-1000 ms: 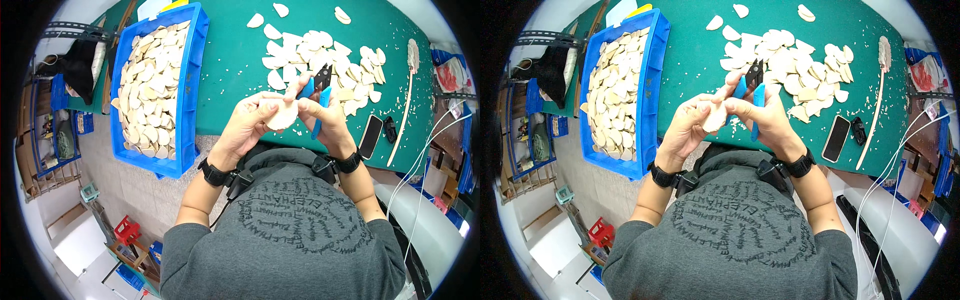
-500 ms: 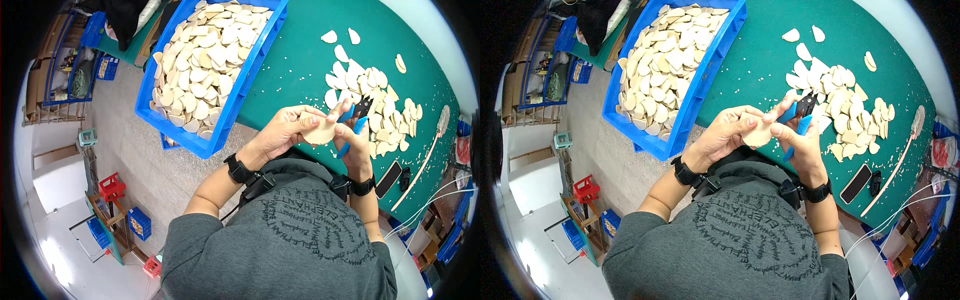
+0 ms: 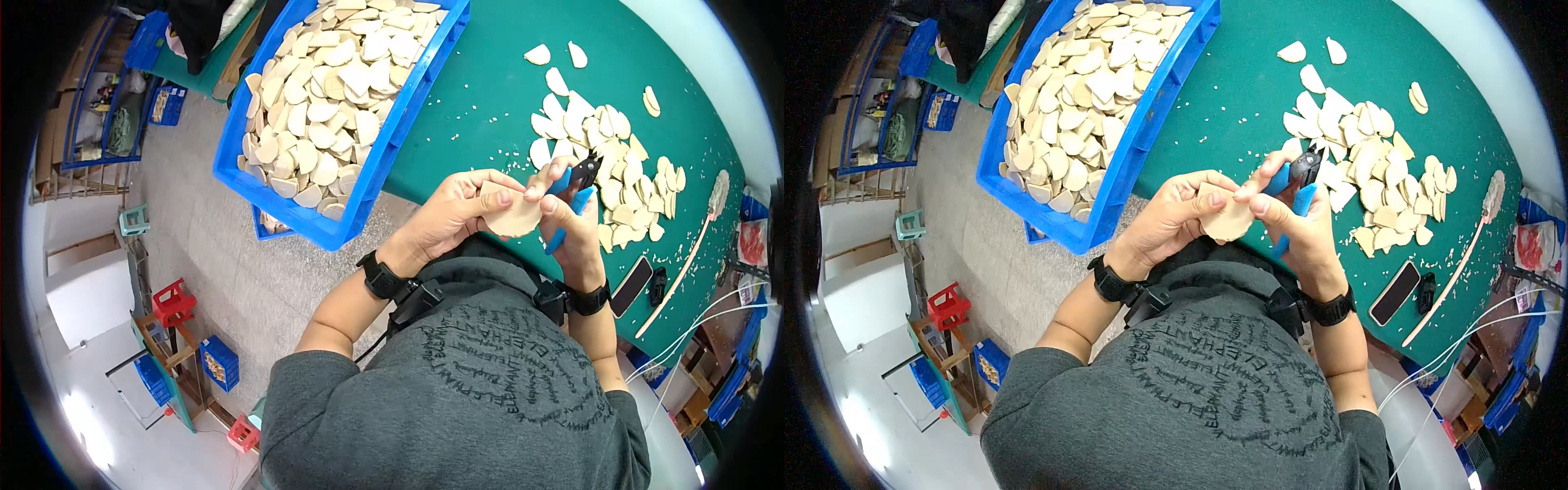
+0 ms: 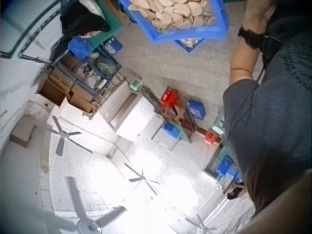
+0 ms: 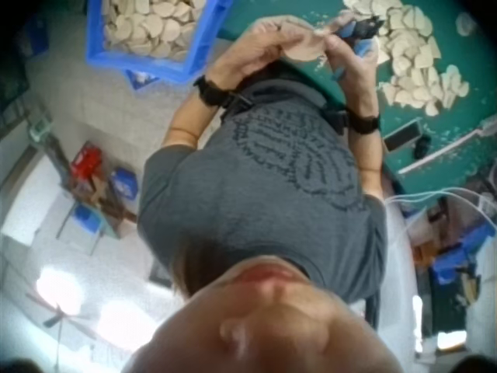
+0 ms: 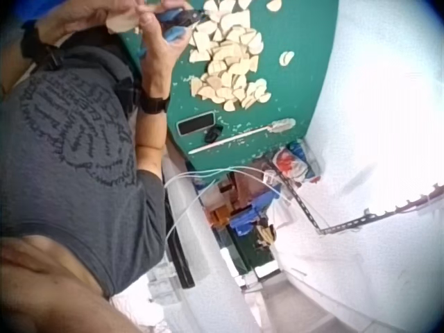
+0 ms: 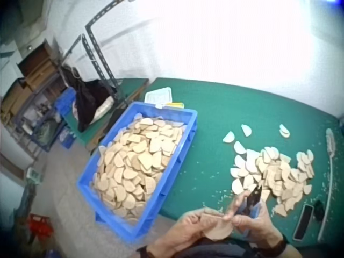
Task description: The person uses blue-handled pliers to trim the edges of small, light-colored wooden pieces. They pick up each piece from a pile on a green table, trim it, and place it into a blue crate. The process is repetitive and involves handling the pieces one at a time.
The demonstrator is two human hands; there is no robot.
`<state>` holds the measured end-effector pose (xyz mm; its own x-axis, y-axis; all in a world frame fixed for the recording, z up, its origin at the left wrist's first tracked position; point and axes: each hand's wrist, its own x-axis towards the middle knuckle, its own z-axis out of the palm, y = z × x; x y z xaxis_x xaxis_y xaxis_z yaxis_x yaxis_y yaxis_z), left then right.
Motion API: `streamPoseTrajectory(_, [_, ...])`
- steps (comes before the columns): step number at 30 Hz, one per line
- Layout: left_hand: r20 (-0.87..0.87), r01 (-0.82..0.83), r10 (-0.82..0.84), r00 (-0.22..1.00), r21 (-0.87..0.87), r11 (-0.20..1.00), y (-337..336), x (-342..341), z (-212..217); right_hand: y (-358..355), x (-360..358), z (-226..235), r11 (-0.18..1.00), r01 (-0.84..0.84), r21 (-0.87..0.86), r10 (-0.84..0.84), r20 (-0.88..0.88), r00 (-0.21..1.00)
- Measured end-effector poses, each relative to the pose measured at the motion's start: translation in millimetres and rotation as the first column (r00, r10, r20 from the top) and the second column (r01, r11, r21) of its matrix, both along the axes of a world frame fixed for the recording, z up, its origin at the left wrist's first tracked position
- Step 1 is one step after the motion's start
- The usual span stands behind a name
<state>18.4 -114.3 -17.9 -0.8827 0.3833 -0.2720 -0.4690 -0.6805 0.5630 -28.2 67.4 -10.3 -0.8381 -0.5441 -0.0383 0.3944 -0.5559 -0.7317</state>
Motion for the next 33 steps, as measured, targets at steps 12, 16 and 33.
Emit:
streamPoseTrajectory(12, [-0.438,-0.368,0.002,0.899,-0.758,-0.539,-208,-3,-57,54,29,-7,0.891,0.260,0.371,-0.210,-0.170,0.963])
streamPoseTrajectory(16, [-0.358,-0.337,-0.135,0.924,-0.595,-0.730,-224,-39,-109,74,38,-11,0.845,0.317,0.429,-0.260,-0.188,0.947])
streamPoseTrajectory(33, [-0.240,-0.294,-0.170,0.956,-0.768,-0.569,-232,-44,-108,60,34,-16,0.790,0.364,0.494,-0.322,-0.172,0.931])
